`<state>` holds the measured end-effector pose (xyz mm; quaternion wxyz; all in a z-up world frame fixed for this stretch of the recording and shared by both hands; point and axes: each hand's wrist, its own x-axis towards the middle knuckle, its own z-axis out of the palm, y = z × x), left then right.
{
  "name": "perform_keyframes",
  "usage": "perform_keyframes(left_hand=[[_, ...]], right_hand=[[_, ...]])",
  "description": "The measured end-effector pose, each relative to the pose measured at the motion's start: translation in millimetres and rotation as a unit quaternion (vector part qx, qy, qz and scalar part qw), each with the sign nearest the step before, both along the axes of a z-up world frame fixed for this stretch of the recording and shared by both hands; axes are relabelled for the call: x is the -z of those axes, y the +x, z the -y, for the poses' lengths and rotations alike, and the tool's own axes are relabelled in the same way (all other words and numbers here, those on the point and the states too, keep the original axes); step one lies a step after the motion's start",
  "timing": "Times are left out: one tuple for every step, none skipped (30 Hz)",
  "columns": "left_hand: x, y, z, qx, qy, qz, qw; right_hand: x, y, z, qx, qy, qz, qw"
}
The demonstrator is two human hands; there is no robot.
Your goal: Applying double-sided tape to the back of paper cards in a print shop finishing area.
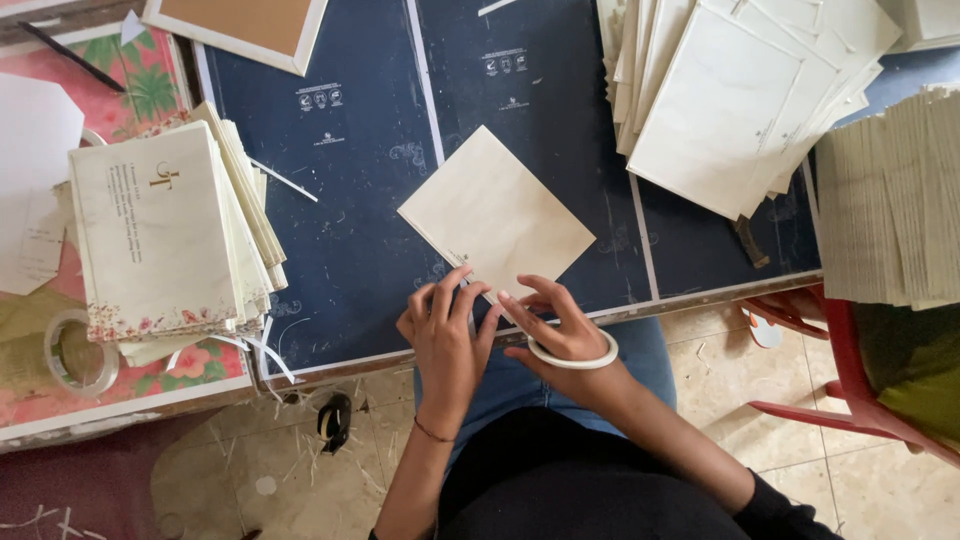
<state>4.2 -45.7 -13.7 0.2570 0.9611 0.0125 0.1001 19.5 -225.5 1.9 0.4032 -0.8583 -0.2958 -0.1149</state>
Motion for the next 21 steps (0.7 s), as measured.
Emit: perform_keyframes(left_hand=[[-3, 0, 0, 0.001, -0.001, -0.001, 1.0], [-5, 1, -1, 0.0, -0.011, -0.013, 1.0], [-8, 2, -1, -0.002, -0.02, -0.025, 0.999], [-8, 3, 1, -0.002, -0.022, -0.025, 0.999], [-8, 2, 1, -0.007, -0.034, -0.043, 0.998], [-9, 2, 2, -0.011, -0.046, -0.06, 0.997], [-8, 1, 1, -0.012, -0.046, -0.06, 0.997], [-8, 0, 2, -0.013, -0.048, -0.066, 0.997], [-8, -1, 3, -0.012, -0.052, -0.074, 0.996], [-8, -2, 3, -0.012, -0.052, -0.075, 0.996], [-9, -1, 2, -0.012, -0.053, -0.08, 0.995], [-10, -1, 2, -0.012, -0.055, -0.084, 0.995], [-11, -2, 2, -0.011, -0.055, -0.083, 0.995], [-12, -2, 3, -0.01, -0.059, -0.089, 0.994], [-12, -2, 3, -0.008, -0.064, -0.096, 0.993], [-13, -1, 3, -0.007, -0.063, -0.095, 0.994], [-13, -1, 4, -0.011, -0.069, -0.11, 0.991], [-13, -1, 4, -0.016, -0.074, -0.126, 0.989], [-11, -1, 4, -0.015, -0.074, -0.126, 0.989], [-9, 0, 5, -0.018, -0.084, -0.133, 0.987], [-7, 0, 5, -0.019, -0.095, -0.142, 0.985]], right_hand=[[1, 0, 4, 0.001, -0.001, -0.001, 1.0], [1, 0, 9, 0.01, 0.007, 0.003, 1.0], [1, 1, 13, 0.018, 0.015, 0.008, 1.0], [-2, 1, 15, 0.018, 0.014, 0.008, 1.0], [-5, 1, 16, 0.041, 0.018, -0.004, 0.999], [-8, 1, 17, 0.064, 0.021, -0.015, 0.998], [-4, 3, 17, 0.063, 0.022, -0.015, 0.998], [0, 4, 17, 0.076, 0.008, -0.018, 0.997], [4, 4, 18, 0.091, -0.006, -0.022, 0.996], [6, 7, 18, 0.091, -0.006, -0.023, 0.996], [8, 9, 17, 0.095, -0.003, -0.039, 0.995], [9, 12, 16, 0.099, 0.001, -0.055, 0.994], [10, 15, 16, 0.1, 0.002, -0.054, 0.994], [11, 18, 15, 0.097, -0.002, -0.065, 0.993], [12, 22, 14, 0.095, -0.007, -0.075, 0.993], [14, 24, 14, 0.096, -0.006, -0.073, 0.993], [17, 27, 15, 0.094, -0.023, -0.092, 0.991], [19, 29, 15, 0.092, -0.04, -0.112, 0.989], [15, 31, 14, 0.093, -0.04, -0.111, 0.989], [12, 33, 12, 0.094, -0.056, -0.125, 0.986], [8, 35, 10, 0.097, -0.073, -0.14, 0.983]])
